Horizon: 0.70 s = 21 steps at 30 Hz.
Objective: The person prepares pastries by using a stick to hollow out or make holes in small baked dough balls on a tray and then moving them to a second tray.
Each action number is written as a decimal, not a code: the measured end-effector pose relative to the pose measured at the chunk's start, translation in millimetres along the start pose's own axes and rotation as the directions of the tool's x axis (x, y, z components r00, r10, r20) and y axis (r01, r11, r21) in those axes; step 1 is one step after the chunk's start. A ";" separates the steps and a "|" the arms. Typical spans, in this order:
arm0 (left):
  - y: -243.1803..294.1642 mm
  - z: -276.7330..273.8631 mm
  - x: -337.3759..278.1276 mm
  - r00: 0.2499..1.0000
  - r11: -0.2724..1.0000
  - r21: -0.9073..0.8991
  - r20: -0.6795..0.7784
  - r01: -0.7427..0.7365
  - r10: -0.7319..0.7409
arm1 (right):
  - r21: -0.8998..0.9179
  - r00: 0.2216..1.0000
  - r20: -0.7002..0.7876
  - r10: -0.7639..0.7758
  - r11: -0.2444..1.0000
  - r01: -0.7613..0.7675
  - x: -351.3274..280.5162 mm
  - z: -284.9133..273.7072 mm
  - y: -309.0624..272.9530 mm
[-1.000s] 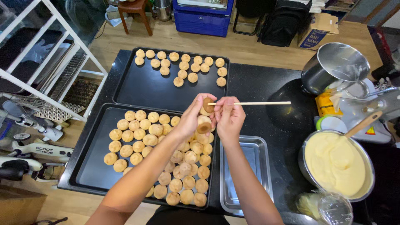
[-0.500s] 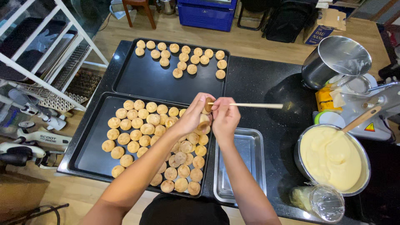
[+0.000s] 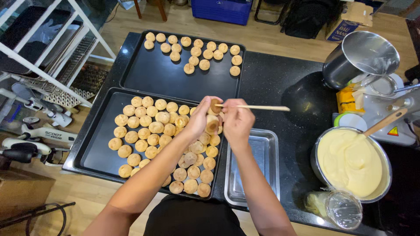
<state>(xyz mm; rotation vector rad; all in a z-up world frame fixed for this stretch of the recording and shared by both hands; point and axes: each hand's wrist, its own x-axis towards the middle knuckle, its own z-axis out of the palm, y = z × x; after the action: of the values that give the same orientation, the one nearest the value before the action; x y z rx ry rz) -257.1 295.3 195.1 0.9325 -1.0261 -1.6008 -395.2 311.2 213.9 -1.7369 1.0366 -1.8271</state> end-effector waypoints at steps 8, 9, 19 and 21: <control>0.9 -1.9 -4.5 0.971 0.866 -0.491 -0.151 0.090 -0.186 | -0.149 0.996 0.057 -0.066 0.986 0.074 -16.4 12.2 -28.8; -1.4 -1.0 -4.8 0.973 0.870 -0.488 -0.153 0.076 -0.170 | -0.195 0.989 0.125 -0.073 0.976 0.097 -17.0 19.2 -31.0; -12.2 -11.5 -18.6 0.857 0.895 0.366 -0.343 -0.255 0.385 | 0.037 0.959 0.060 0.277 0.959 -0.279 -48.2 36.4 -1.1; -14.8 -14.2 -20.8 0.904 0.974 0.155 -0.369 -0.167 0.214 | 0.446 0.811 0.123 0.572 0.698 -0.560 -54.7 45.2 13.1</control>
<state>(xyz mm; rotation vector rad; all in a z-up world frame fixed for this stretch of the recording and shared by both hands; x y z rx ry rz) -244.2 315.4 178.3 1.1370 -0.9098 -1.1435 -346.4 332.7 165.3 -0.9592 0.9073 -1.5181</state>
